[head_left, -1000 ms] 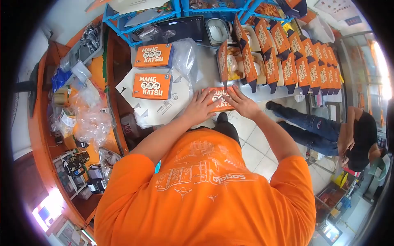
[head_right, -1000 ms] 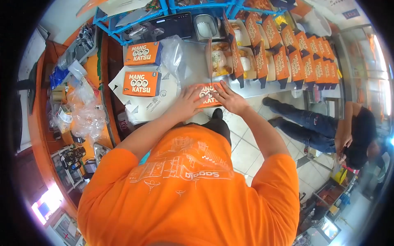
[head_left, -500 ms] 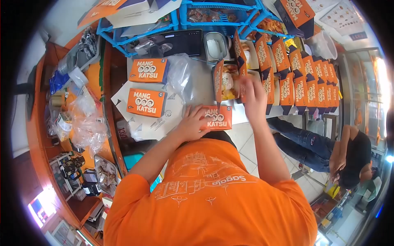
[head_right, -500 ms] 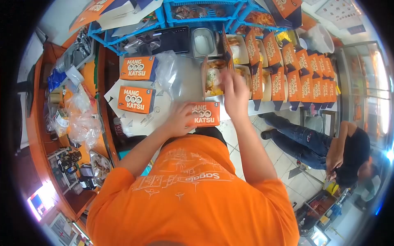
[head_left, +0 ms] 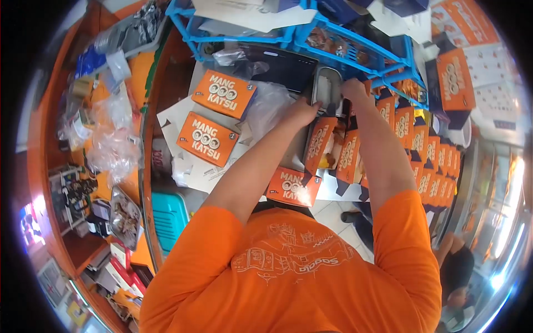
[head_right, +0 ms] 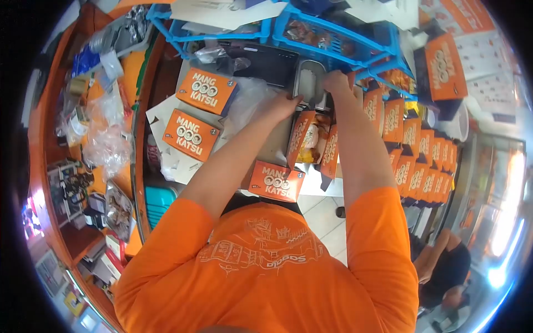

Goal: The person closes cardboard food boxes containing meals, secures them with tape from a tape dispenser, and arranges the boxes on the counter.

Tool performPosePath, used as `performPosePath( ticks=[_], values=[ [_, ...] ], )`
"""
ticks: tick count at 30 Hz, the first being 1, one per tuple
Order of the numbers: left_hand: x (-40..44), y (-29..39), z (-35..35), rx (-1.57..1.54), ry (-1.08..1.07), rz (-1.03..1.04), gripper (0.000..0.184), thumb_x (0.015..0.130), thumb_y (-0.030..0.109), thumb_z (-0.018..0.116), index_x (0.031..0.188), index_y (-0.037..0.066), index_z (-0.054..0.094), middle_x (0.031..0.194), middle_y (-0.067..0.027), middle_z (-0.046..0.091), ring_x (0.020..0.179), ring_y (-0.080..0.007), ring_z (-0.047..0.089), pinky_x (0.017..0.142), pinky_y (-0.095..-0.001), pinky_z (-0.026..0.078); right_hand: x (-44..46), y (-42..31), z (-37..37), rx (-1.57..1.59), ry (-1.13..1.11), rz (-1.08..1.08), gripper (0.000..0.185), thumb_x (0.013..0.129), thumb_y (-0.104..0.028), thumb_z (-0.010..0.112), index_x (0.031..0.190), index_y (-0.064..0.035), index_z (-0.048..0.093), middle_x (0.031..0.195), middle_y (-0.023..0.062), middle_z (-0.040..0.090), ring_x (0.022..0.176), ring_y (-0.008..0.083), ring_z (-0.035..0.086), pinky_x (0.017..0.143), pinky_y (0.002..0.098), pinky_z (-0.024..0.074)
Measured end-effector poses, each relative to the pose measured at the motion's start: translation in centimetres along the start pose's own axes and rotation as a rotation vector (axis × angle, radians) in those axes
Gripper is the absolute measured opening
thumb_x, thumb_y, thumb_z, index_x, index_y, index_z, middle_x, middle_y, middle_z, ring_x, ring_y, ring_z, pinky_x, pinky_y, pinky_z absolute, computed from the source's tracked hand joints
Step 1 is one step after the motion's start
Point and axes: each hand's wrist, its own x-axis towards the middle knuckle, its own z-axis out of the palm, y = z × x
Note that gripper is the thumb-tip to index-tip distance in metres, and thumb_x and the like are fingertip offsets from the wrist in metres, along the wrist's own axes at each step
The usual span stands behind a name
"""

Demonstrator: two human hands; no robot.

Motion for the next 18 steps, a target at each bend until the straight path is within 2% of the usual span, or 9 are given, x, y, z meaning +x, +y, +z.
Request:
performPosePath(
  ticks=[2,5,7,8,10,12,13,15,18],
  values=[
    [0.0,0.0,0.4,-0.009,0.0,0.007,0.056,0.094,0.051,0.055,0.118,0.002,0.066,0.119,-0.0237,0.066,0.114,-0.039,0.062,0.096,-0.0472,0.047,0.9,0.8,0.5,-0.012,0.067,-0.02,0.039,0.09,-0.029,0.056,0.108,0.0014,0.071,0.109,0.024,0.07,0.105,0.0392,0.067,0.09,0.0461,0.0544],
    [2.5,-2.8,3.1,-0.297,-0.042,0.063,0.046,0.092,0.044,0.061,0.107,0.002,0.07,0.106,-0.0226,0.071,0.104,-0.0378,0.066,0.088,-0.0472,0.05,0.0,0.5,-1.0,0.087,0.11,0.011,0.037,0.092,-0.029,0.054,0.109,-0.0006,0.071,0.105,0.0221,0.071,0.102,0.0378,0.068,0.086,0.0465,0.056],
    [1.0,-2.1,2.2,-0.332,0.047,0.091,0.035,0.09,0.035,0.067,0.094,0.001,0.071,0.087,-0.0182,0.073,0.084,-0.0322,0.071,0.074,-0.0433,0.052,0.2,0.4,-1.3,0.188,0.074,0.048,0.036,0.093,-0.03,0.053,0.109,-0.002,0.071,0.102,0.0212,0.071,0.101,0.0379,0.068,0.085,0.0469,0.0562],
    [-0.4,-0.8,0.7,-0.328,0.04,0.087,0.035,0.09,0.035,0.067,0.094,0.001,0.071,0.087,-0.0182,0.073,0.084,-0.0322,0.071,0.074,-0.0433,0.052,1.5,0.6,-1.0,0.069,0.073,-0.051,0.036,0.092,-0.031,0.054,0.107,-0.0019,0.071,0.103,0.0211,0.071,0.1,0.038,0.068,0.085,0.0469,0.056],
    [-3.6,1.8,-1.9,-0.39,0.075,-0.07,0.03,0.09,0.03,0.069,0.088,0.0,0.069,0.075,-0.013,0.071,0.068,-0.0244,0.07,0.064,-0.0386,0.051,3.9,2.1,0.8,-0.166,0.049,-0.235,0.037,0.091,-0.034,0.057,0.103,-0.0018,0.072,0.103,0.0208,0.071,0.099,0.0382,0.068,0.085,0.047,0.0557],
    [-3.3,1.5,-1.2,-0.392,0.083,-0.062,0.028,0.09,0.029,0.07,0.085,0.001,0.068,0.072,-0.0106,0.07,0.06,-0.019,0.068,0.059,-0.0356,0.051,4.3,4.6,2.4,-0.406,0.022,-0.413,0.039,0.089,-0.036,0.059,0.099,-0.0016,0.073,0.103,0.0205,0.071,0.098,0.0384,0.068,0.085,0.0471,0.0553],
    [-3.2,1.9,-0.8,-0.425,0.087,-0.07,0.028,0.09,0.029,0.069,0.085,0.002,0.068,0.072,-0.0104,0.07,0.06,-0.0191,0.068,0.059,-0.0359,0.051,3.0,4.8,1.8,-0.406,0.009,-0.394,0.039,0.089,-0.036,0.059,0.099,-0.0016,0.073,0.103,0.0205,0.071,0.098,0.0384,0.068,0.085,0.0471,0.0553],
    [-2.8,1.4,-0.9,-0.372,0.126,-0.043,0.029,0.091,0.03,0.069,0.083,0.002,0.068,0.07,-0.0095,0.07,0.06,-0.019,0.068,0.059,-0.0354,0.051,1.9,2.3,0.2,0.275,0.102,0.044,0.033,0.087,-0.03,0.061,0.095,-0.0006,0.073,0.105,0.02,0.071,0.096,0.0382,0.068,0.08,0.0451,0.0567],
    [-1.1,-0.1,0.5,-0.366,0.151,-0.038,0.031,0.091,0.033,0.068,0.081,0.003,0.068,0.07,-0.0104,0.07,0.062,-0.0185,0.069,0.062,-0.0359,0.052,3.0,2.5,-0.2,0.211,-0.046,-0.007,0.028,0.088,-0.022,0.062,0.103,0.0006,0.07,0.107,0.0181,0.071,0.093,0.0354,0.07,0.072,0.0423,0.0578]
  ],
)
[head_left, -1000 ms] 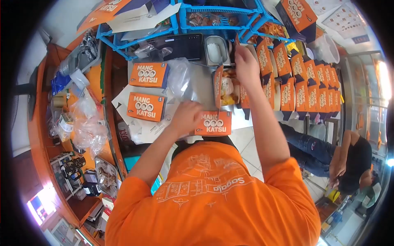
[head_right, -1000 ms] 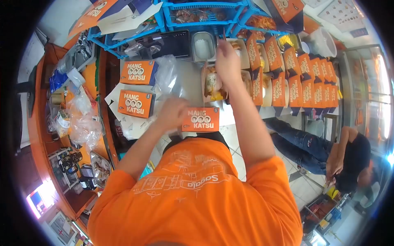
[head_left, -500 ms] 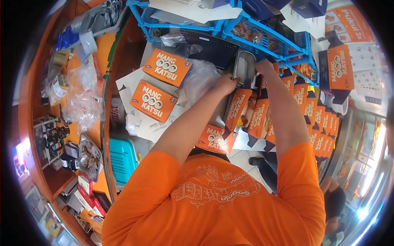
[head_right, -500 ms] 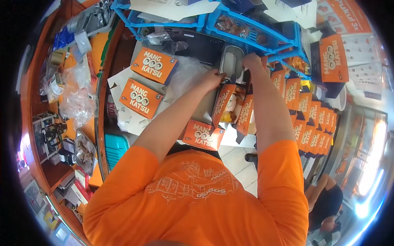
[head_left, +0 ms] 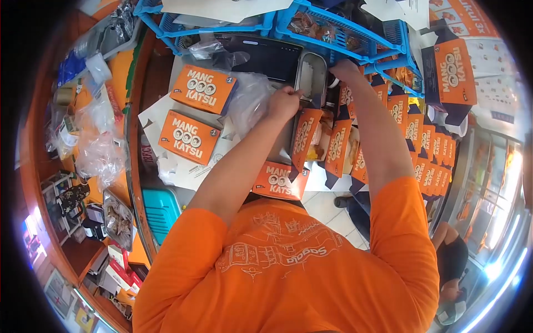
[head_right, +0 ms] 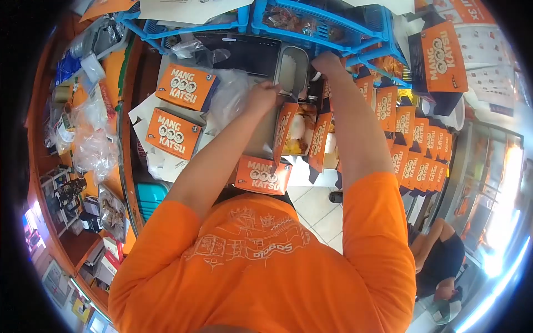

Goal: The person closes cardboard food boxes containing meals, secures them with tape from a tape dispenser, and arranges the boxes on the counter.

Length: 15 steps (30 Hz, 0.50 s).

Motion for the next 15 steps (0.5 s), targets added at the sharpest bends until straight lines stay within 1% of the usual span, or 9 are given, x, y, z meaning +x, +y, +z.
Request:
performPosePath(
  ticks=[1,3,4,6,9,10,11,13,15],
  values=[
    [-0.5,0.7,-0.5,0.0,0.005,-0.003,0.031,0.091,0.033,0.068,0.081,0.003,0.068,0.07,-0.0104,0.07,0.062,-0.0185,0.069,0.062,-0.0359,0.052,-1.0,-0.3,-0.5,-0.001,-0.002,-0.006,0.028,0.088,-0.022,0.062,0.103,0.0006,0.07,0.107,0.0181,0.071,0.093,0.0354,0.07,0.072,0.0423,0.0578],
    [-1.5,1.9,-1.2,-0.009,0.0,-0.03,0.033,0.09,0.035,0.068,0.082,0.003,0.068,0.071,-0.0133,0.07,0.067,-0.0245,0.07,0.067,-0.0388,0.051,-3.1,-0.2,-1.3,0.586,-0.004,0.126,0.03,0.087,-0.021,0.066,0.109,0.0007,0.067,0.108,0.0171,0.07,0.089,0.0313,0.07,0.06,0.0417,0.056],
    [-1.3,1.4,-1.1,-0.012,0.006,-0.036,0.033,0.09,0.035,0.068,0.082,0.003,0.068,0.071,-0.0133,0.07,0.067,-0.0245,0.07,0.067,-0.0388,0.051,-2.6,0.4,-0.9,0.582,-0.01,0.121,0.03,0.087,-0.021,0.066,0.109,0.0007,0.067,0.108,0.0171,0.07,0.089,0.0313,0.07,0.06,0.0417,0.056],
    [-0.8,0.8,-0.9,0.086,0.048,0.019,0.032,0.088,0.034,0.068,0.082,0.003,0.068,0.076,-0.017,0.069,0.075,-0.0332,0.069,0.07,-0.0429,0.05,-1.8,1.2,-0.3,0.834,-0.096,0.15,0.035,0.087,-0.019,0.068,0.113,0.0037,0.064,0.107,0.0173,0.069,0.085,0.0282,0.071,0.052,0.0393,0.055],
    [-1.3,0.7,-0.6,0.091,0.086,0.057,0.03,0.087,0.032,0.068,0.082,0.002,0.068,0.079,-0.0191,0.069,0.079,-0.0391,0.066,0.069,-0.046,0.05,-1.3,1.0,-0.6,0.765,-0.124,0.125,0.04,0.088,-0.021,0.069,0.114,0.0075,0.061,0.107,0.0202,0.068,0.086,0.0321,0.071,0.053,0.0414,0.0587],
    [-1.6,1.0,-0.6,0.088,0.085,0.055,0.03,0.087,0.032,0.068,0.082,0.002,0.068,0.079,-0.0191,0.069,0.079,-0.0391,0.066,0.069,-0.046,0.05,-1.4,0.5,-1.0,0.762,-0.125,0.125,0.04,0.088,-0.021,0.069,0.114,0.0075,0.061,0.107,0.0202,0.068,0.086,0.0321,0.071,0.053,0.0414,0.0587],
    [-2.0,1.2,-0.4,0.13,0.133,0.096,0.03,0.087,0.032,0.068,0.082,0.002,0.068,0.08,-0.0196,0.069,0.079,-0.0393,0.066,0.07,-0.0464,0.049,-1.3,-0.1,-1.2,0.554,-0.105,0.107,0.042,0.088,-0.021,0.069,0.117,0.0078,0.06,0.108,0.0206,0.067,0.087,0.0339,0.071,0.056,0.0426,0.0607],
    [-2.2,1.3,0.0,0.177,0.168,0.146,0.03,0.087,0.032,0.068,0.081,0.002,0.068,0.08,-0.02,0.069,0.08,-0.0395,0.066,0.07,-0.0468,0.049,-1.6,-0.9,-1.8,0.355,-0.081,0.101,0.044,0.088,-0.021,0.069,0.12,0.0082,0.058,0.109,0.0211,0.067,0.088,0.0356,0.071,0.059,0.0439,0.0628],
    [-2.0,0.7,0.3,0.061,0.141,0.08,0.031,0.087,0.032,0.068,0.081,0.001,0.067,0.079,-0.0204,0.068,0.079,-0.0404,0.066,0.07,-0.0467,0.05,-1.8,-1.4,-2.3,0.453,-0.149,0.189,0.045,0.088,-0.021,0.069,0.123,0.0047,0.058,0.115,0.0207,0.065,0.092,0.0378,0.07,0.063,0.0459,0.0642]
  ],
)
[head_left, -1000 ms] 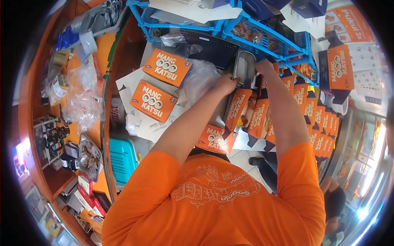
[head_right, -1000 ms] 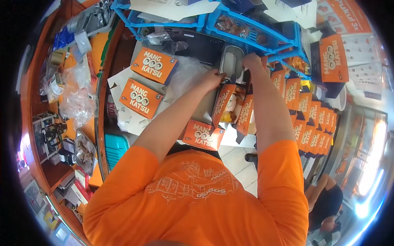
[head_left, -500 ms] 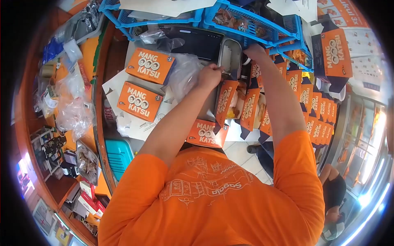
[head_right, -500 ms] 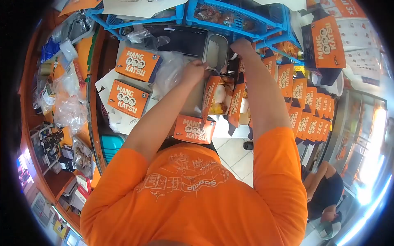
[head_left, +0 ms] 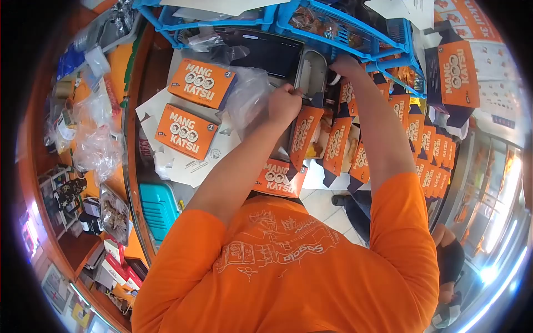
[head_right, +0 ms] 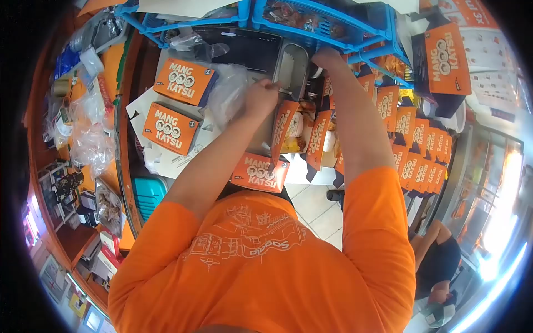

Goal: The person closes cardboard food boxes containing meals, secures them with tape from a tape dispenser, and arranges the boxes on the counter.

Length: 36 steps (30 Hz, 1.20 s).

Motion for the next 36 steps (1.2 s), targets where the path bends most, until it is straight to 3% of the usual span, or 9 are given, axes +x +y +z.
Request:
performPosePath(
  ticks=[4,7,12,16,21,25,27,30,36],
  values=[
    [0.1,-0.5,0.3,-0.037,0.026,-0.019,0.032,0.087,0.031,0.069,0.08,0.0,0.067,0.078,-0.0211,0.068,0.078,-0.0411,0.066,0.07,-0.0466,0.05,-1.0,-0.1,-0.1,0.045,-0.026,0.019,0.044,0.087,-0.02,0.069,0.124,0.0031,0.058,0.12,0.0203,0.063,0.097,0.0368,0.069,0.067,0.0459,0.0646],
    [-0.6,-0.2,0.0,0.013,0.066,0.049,0.031,0.087,0.03,0.069,0.08,0.0,0.067,0.077,-0.0217,0.068,0.077,-0.0408,0.066,0.069,-0.0457,0.049,-1.5,0.4,0.2,0.134,0.08,-0.062,0.035,0.082,-0.015,0.062,0.109,0.0063,0.067,0.1,0.0198,0.072,0.085,0.0326,0.074,0.064,0.0403,0.0613],
    [-1.2,-0.1,-0.3,-0.041,0.1,0.078,0.03,0.086,0.027,0.07,0.078,-0.001,0.066,0.075,-0.0217,0.067,0.072,-0.0392,0.065,0.067,-0.0433,0.048,-0.1,-0.1,0.2,-0.142,0.056,-0.081,0.045,0.08,-0.022,0.059,0.116,0.0034,0.067,0.117,0.0222,0.068,0.109,0.0353,0.066,0.086,0.0434,0.056],
    [-0.9,-0.3,-0.2,-0.032,0.141,0.101,0.029,0.087,0.025,0.071,0.077,-0.002,0.065,0.071,-0.0202,0.065,0.065,-0.0346,0.062,0.064,-0.0417,0.047,0.0,-0.4,0.1,-0.159,0.06,-0.06,0.042,0.085,-0.028,0.065,0.11,0.0056,0.066,0.107,0.0197,0.07,0.081,0.0336,0.073,0.065,0.0428,0.0637],
    [-0.4,-0.8,0.0,-0.24,0.17,-0.021,0.027,0.088,0.021,0.07,0.077,-0.002,0.063,0.063,-0.0144,0.06,0.059,-0.0245,0.053,0.063,-0.0383,0.045,-0.9,-0.5,0.2,-0.197,0.089,-0.091,0.044,0.081,-0.031,0.069,0.107,0.0048,0.068,0.103,0.0184,0.071,0.088,0.0326,0.073,0.068,0.0423,0.0623],
    [0.7,-2.6,1.0,-0.324,0.163,-0.05,0.028,0.088,0.023,0.07,0.078,-0.002,0.063,0.064,-0.015,0.061,0.061,-0.0254,0.055,0.065,-0.0385,0.045,0.1,-0.5,1.0,-0.299,0.219,-0.11,0.05,0.077,-0.041,0.072,0.103,0.0026,0.072,0.102,0.018,0.072,0.095,0.0326,0.071,0.079,0.0412,0.0596],
    [1.1,-3.2,1.5,-0.3,0.171,-0.021,0.029,0.088,0.024,0.071,0.077,-0.002,0.063,0.065,-0.0162,0.062,0.062,-0.0276,0.058,0.065,-0.0399,0.046,0.9,-0.6,1.1,-0.328,0.158,-0.085,0.054,0.071,-0.036,0.072,0.109,0.0013,0.071,0.115,0.025,0.068,0.113,0.0373,0.065,0.096,0.0392,0.0522],
    [1.3,-2.9,1.3,-0.283,0.16,-0.03,0.029,0.088,0.025,0.071,0.078,-0.001,0.064,0.067,-0.0173,0.063,0.063,-0.0305,0.06,0.066,-0.0413,0.047,1.2,0.5,1.2,-0.256,0.233,-0.106,0.054,0.069,-0.045,0.073,0.1,-0.0006,0.074,0.1,0.0184,0.073,0.097,0.0338,0.07,0.087,0.0395,0.0561],
    [0.1,-0.6,-0.1,-0.151,0.149,0.012,0.03,0.087,0.026,0.071,0.077,-0.001,0.063,0.07,-0.0197,0.065,0.067,-0.0351,0.063,0.066,-0.0436,0.047,-3.2,-0.2,0.8,-0.213,0.339,-0.15,0.051,0.069,-0.039,0.074,0.105,-0.0017,0.071,0.101,0.0184,0.073,0.102,0.0342,0.069,0.091,0.0406,0.0544]
  ],
)
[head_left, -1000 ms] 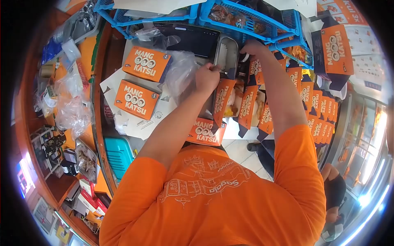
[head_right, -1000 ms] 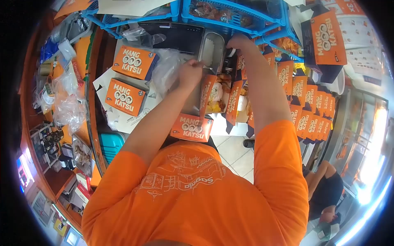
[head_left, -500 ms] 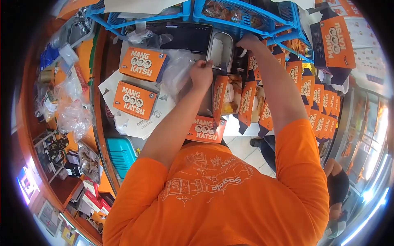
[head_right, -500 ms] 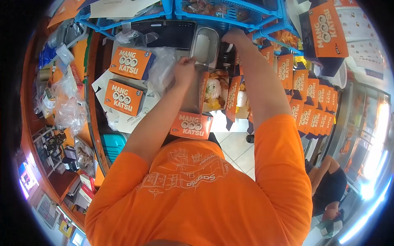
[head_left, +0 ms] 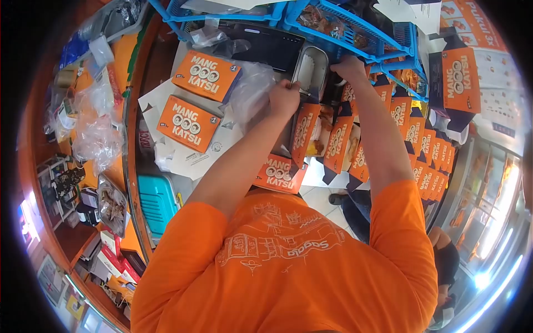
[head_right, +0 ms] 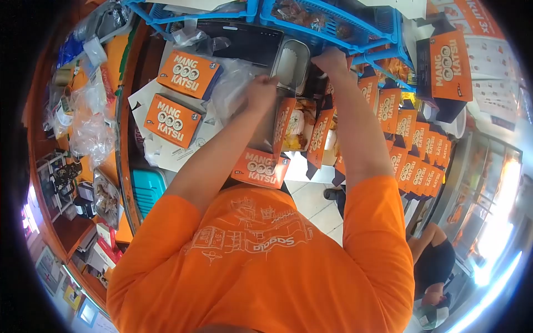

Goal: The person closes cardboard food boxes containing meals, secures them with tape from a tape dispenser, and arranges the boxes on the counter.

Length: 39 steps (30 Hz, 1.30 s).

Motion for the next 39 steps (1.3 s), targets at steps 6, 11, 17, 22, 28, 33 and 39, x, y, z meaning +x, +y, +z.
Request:
performPosePath(
  ticks=[6,11,17,22,28,33,39],
  values=[
    [1.0,-0.9,0.9,0.14,-0.002,0.111,0.027,0.091,0.025,0.064,0.083,-0.001,0.065,0.08,-0.0254,0.067,0.082,-0.045,0.065,0.073,-0.05,0.048,-6.8,-2.6,-1.1,0.173,0.214,0.217,0.07,0.07,-0.033,0.08,0.127,0.0003,0.055,0.116,0.0246,0.068,0.11,0.0376,0.065,0.096,0.0428,0.0521],
    [0.7,0.3,0.7,0.094,-0.077,0.066,0.026,0.093,0.024,0.059,0.096,-0.001,0.065,0.095,-0.028,0.068,0.098,-0.0454,0.064,0.083,-0.0498,0.048,-9.4,-2.6,-0.6,0.31,0.425,0.207,0.071,0.071,-0.029,0.079,0.126,0.0068,0.052,0.123,0.0308,0.06,0.116,0.042,0.059,0.1,0.0445,0.0493],
    [1.7,1.3,0.0,0.226,-0.186,0.035,0.033,0.093,0.026,0.059,0.113,-0.001,0.061,0.105,-0.0275,0.068,0.106,-0.0438,0.063,0.09,-0.0488,0.048,-11.6,-3.9,-2.1,0.392,0.584,0.169,0.075,0.071,-0.024,0.076,0.132,0.0107,0.048,0.133,0.0316,0.047,0.117,0.043,0.057,0.099,0.0432,0.0498],
    [-2.0,6.8,-4.0,0.402,-0.267,0.171,0.054,0.089,0.028,0.066,0.128,-0.005,0.05,0.121,-0.0312,0.061,0.113,-0.0457,0.06,0.097,-0.0474,0.047,-13.3,-4.2,-3.6,0.458,0.662,0.179,0.066,0.069,-0.024,0.077,0.123,0.0081,0.057,0.125,0.0285,0.053,0.113,0.0441,0.058,0.097,0.0449,0.0498],
    [-0.3,10.3,0.2,0.31,-0.365,0.669,0.104,0.069,0.043,0.087,0.145,-0.004,0.033,0.137,-0.0319,0.049,0.131,-0.0417,0.048,0.106,-0.0451,0.042,-14.8,-4.0,-7.4,0.429,0.731,0.089,0.066,0.068,-0.03,0.078,0.121,0.0044,0.061,0.119,0.0293,0.058,0.11,0.044,0.06,0.096,0.0448,0.0512],
    [0.0,11.5,1.2,-0.124,-0.523,0.57,0.113,0.061,0.044,0.092,0.143,-0.005,0.031,0.134,-0.0281,0.053,0.128,-0.0391,0.052,0.104,-0.0437,0.044,-15.7,-4.7,-9.8,0.54,0.655,-0.005,0.076,0.066,-0.028,0.082,0.131,0.002,0.058,0.118,0.0248,0.066,0.106,0.0348,0.067,0.092,0.0394,0.0537],
    [-1.4,10.8,-4.4,-0.323,-0.218,0.507,0.093,0.063,0.021,0.092,0.135,-0.005,0.038,0.127,-0.0215,0.057,0.123,-0.0315,0.056,0.1,-0.0409,0.048,-20.4,-9.4,-12.1,0.861,0.493,-0.58,0.068,0.089,-0.015,0.073,0.147,-0.0043,0.041,0.129,0.0156,0.056,0.111,0.0225,0.062,0.092,0.0346,0.0506]
  ],
)
